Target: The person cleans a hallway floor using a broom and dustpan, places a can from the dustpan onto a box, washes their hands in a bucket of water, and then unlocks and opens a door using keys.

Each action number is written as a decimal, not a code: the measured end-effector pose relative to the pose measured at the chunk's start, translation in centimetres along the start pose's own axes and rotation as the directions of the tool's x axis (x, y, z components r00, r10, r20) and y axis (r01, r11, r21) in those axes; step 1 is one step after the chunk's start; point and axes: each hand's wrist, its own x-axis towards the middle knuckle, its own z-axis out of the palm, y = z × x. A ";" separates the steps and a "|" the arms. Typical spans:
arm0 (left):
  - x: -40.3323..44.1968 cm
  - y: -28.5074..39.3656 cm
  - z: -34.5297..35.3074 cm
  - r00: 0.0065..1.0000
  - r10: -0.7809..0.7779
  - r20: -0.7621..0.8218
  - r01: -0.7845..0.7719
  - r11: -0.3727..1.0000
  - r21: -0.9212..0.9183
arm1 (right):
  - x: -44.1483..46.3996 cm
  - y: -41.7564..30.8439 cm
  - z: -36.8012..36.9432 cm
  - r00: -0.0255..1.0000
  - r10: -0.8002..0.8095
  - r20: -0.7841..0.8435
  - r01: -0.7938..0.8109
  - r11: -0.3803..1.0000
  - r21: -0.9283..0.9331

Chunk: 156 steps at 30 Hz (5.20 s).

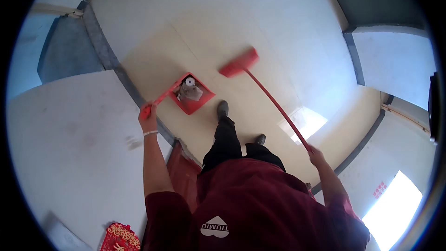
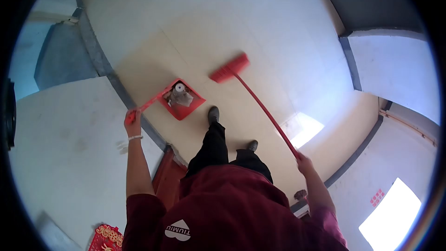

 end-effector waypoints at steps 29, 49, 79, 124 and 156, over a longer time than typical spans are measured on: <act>-14.2 8.4 1.9 0.650 -0.529 -0.545 0.580 0.809 -0.094 | 24.0 -30.8 -6.7 0.856 -0.404 0.321 0.489 0.836 -0.251; -16.2 11.5 6.7 0.908 -0.288 -0.305 0.355 0.915 0.191 | -17.2 29.2 -10.5 0.820 0.573 0.016 -0.573 0.818 0.058; -12.3 7.0 0.0 0.847 -0.080 0.525 -0.007 0.987 0.161 | -28.8 -12.1 24.0 0.759 0.650 0.037 -0.439 0.469 0.766; -2.5 7.5 -2.0 0.199 0.157 0.967 -0.507 0.861 -0.036 | -45.7 -39.9 27.9 0.833 0.481 0.273 -0.229 -0.149 0.962; 4.0 4.6 -4.5 0.430 0.032 0.902 -0.323 0.939 0.120 | -42.4 -43.2 30.1 0.950 0.303 -0.073 0.044 0.104 0.994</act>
